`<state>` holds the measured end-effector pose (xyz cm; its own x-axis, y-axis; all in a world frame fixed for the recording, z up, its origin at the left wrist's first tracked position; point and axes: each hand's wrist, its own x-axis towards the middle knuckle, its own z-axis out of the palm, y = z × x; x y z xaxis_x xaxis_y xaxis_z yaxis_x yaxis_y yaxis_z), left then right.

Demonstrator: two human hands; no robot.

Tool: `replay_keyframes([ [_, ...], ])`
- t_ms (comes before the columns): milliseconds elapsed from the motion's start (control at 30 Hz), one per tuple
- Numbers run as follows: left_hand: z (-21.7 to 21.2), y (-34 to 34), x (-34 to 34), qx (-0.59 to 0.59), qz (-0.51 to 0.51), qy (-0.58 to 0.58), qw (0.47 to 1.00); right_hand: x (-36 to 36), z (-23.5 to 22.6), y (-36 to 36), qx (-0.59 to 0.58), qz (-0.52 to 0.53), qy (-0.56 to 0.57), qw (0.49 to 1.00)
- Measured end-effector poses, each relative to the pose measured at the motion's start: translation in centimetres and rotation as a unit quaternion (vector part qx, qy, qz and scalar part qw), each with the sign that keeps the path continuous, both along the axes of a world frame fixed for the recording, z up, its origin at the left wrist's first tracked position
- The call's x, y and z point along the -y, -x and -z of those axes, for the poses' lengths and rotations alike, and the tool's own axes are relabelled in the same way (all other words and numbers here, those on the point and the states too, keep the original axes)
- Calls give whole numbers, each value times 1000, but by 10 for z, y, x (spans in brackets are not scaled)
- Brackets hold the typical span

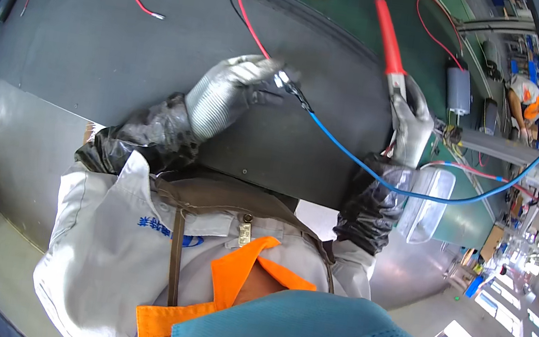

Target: Assemble and test small electric motors by connecting wires and placing them on a conveyor.

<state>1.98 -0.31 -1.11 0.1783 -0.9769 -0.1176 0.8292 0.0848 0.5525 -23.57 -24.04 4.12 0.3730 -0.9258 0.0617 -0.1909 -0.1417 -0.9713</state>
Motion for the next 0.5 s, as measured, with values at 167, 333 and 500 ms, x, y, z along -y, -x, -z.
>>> replay_keyframes([
  [167,-17,4,-5,36,-21,-13,999,39,-10,-96,-7,-124,-24,992],
  [333,-5,-6,-2,140,-12,18,990,88,10,-122,-171,-136,9,976],
  [500,-20,-8,2,89,34,8,995,66,-9,-116,-282,-94,225,928],
])
